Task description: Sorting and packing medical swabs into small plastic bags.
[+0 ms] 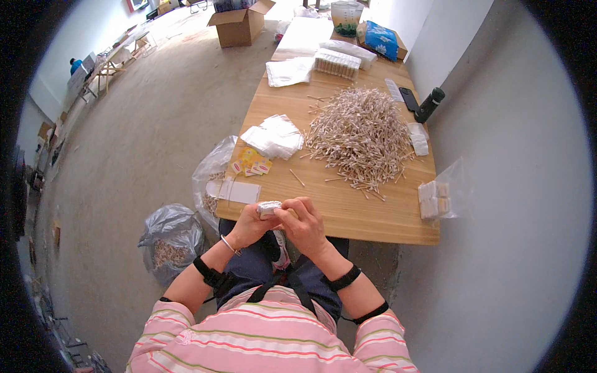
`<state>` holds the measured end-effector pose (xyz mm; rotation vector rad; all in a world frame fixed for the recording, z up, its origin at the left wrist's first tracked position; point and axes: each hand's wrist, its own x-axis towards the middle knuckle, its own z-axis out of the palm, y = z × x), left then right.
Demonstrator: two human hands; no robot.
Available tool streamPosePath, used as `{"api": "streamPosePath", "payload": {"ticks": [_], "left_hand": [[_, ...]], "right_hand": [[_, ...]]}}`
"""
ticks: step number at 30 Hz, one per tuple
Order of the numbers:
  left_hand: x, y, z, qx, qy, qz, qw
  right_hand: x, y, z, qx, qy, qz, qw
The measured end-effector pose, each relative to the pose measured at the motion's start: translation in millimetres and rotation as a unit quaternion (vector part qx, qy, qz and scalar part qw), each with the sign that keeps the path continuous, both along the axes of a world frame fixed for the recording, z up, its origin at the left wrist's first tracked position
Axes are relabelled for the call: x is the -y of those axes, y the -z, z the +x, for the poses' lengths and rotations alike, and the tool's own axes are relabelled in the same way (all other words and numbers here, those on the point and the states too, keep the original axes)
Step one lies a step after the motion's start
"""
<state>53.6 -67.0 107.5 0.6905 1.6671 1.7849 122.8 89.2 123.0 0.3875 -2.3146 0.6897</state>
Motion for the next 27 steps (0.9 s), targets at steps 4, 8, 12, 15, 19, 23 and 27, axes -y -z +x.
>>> {"api": "streamPosePath", "payload": {"ticks": [4,8,12,15,19,23,27], "left_hand": [[0.7,4.2,-1.7,0.004,-0.002,0.001,1.000],[1.6,10.2,-3.7,-0.038,-0.021,-0.035,0.998],[-0.6,1.2,-0.1,-0.080,-0.039,-0.077,0.993],[-0.3,4.0,0.5,-0.074,-0.043,-0.059,0.995],[0.5,10.7,-0.7,-0.056,-0.038,-0.041,0.997],[1.3,11.1,-2.5,-0.041,-0.023,-0.035,0.998],[4.1,13.5,-3.5,-0.098,-0.014,-0.074,0.992]], "right_hand": [[3.9,-5.5,-0.7,0.023,-0.008,-0.075,0.997],[-0.1,0.3,-4.6,0.035,-0.017,-0.097,0.995],[-2.0,0.6,-2.5,0.026,-0.003,-0.058,0.998],[-2.5,1.3,-2.8,-0.008,0.003,0.009,1.000],[-0.8,0.0,-3.2,-0.016,-0.010,0.043,0.999],[6.4,-7.5,-5.5,0.019,0.018,-0.099,0.995],[6.5,-16.9,-12.2,0.078,0.011,-0.119,0.990]]}}
